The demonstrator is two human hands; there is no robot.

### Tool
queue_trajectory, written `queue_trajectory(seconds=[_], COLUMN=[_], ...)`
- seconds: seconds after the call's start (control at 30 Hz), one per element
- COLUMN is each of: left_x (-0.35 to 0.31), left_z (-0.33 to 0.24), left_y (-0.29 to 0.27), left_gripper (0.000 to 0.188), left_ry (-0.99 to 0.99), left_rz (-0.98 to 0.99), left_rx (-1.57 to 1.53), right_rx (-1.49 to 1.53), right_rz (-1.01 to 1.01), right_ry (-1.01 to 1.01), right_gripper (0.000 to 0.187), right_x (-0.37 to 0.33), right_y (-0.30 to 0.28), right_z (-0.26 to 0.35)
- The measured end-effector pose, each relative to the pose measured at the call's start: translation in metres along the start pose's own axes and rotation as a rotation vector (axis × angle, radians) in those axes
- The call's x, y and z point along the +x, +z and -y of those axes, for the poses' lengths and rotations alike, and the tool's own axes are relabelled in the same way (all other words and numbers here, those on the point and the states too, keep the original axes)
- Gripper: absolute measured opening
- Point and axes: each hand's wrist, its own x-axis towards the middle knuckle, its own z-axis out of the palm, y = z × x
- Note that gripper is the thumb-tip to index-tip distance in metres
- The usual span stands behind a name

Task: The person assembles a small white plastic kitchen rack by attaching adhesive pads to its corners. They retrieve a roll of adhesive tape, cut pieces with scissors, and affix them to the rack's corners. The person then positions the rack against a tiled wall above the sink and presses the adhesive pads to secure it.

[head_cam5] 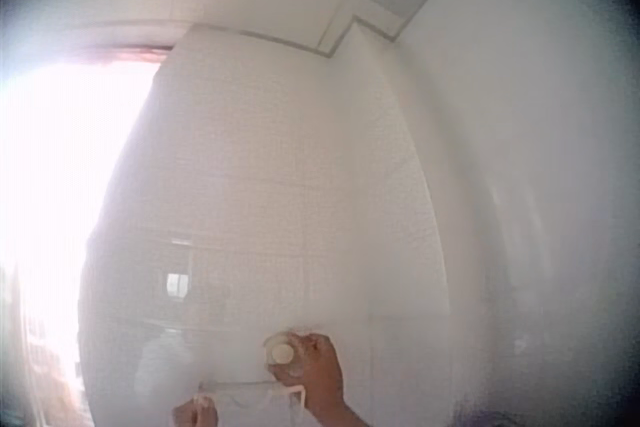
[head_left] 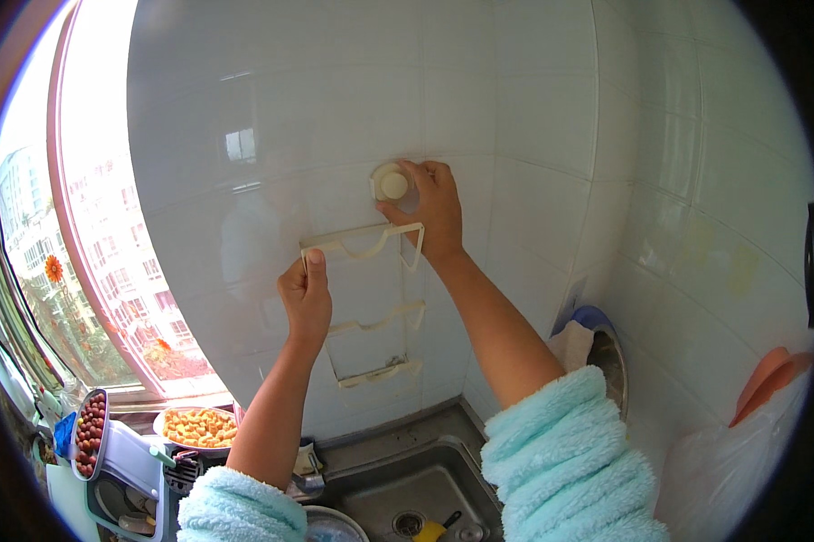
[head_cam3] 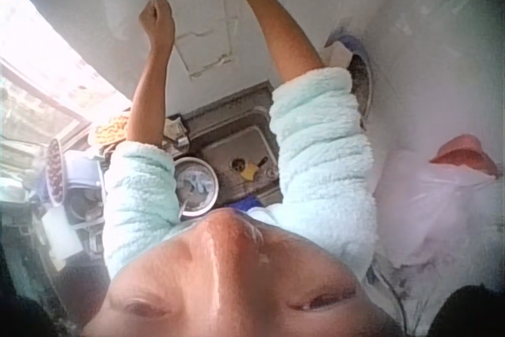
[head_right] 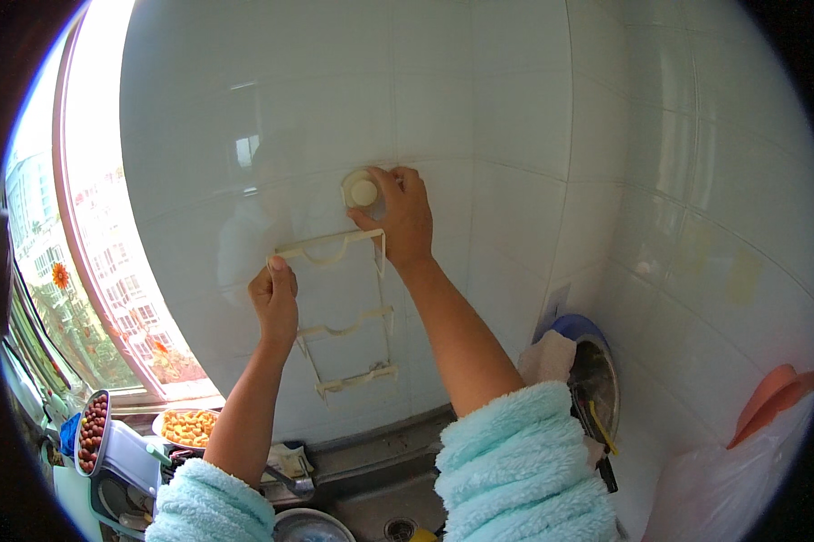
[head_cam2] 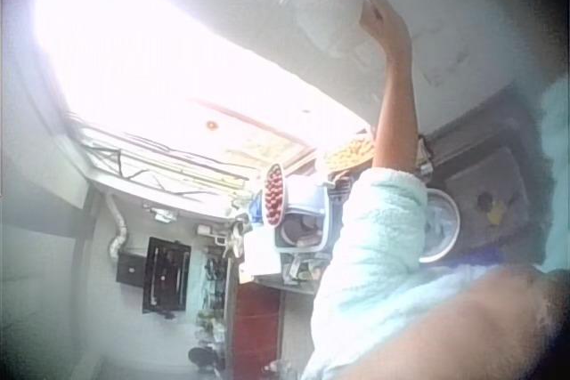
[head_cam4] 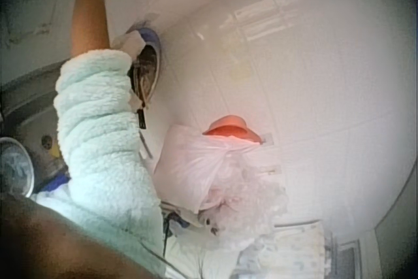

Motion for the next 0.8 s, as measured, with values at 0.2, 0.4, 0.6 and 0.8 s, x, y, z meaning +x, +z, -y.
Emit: queue_trajectory(seconds=[0.2, 0.4, 0.6, 0.8], left_x=[-0.0008, -0.0016, -0.0012, -0.0019], left_z=[-0.0001, 0.0005, -0.0024, -0.0018], left_y=[-0.0009, -0.0020, -0.0007, -0.0003], left_gripper=[0.056, 0.057, 0.056, 0.057], left_ry=[-0.009, 0.001, 0.007, 0.000], left_rz=[-0.002, 0.018, 0.005, -0.002], left_rx=[0.001, -0.046, 0.014, -0.005], right_rx=[-0.030, -0.037, -0.033, -0.043], right_rz=[-0.083, -0.104, -0.123, -0.110], right_ry=[-0.048, -0.133, -0.166, -0.160], right_gripper=[0.065, 0.060, 0.057, 0.057], right_x=[-0.0006, -0.0019, 0.0003, -0.0001], right_y=[0.0066, 0.0049, 0.0050, 0.0044], right_z=[0.0007, -0.0041, -0.0049, -0.0071])
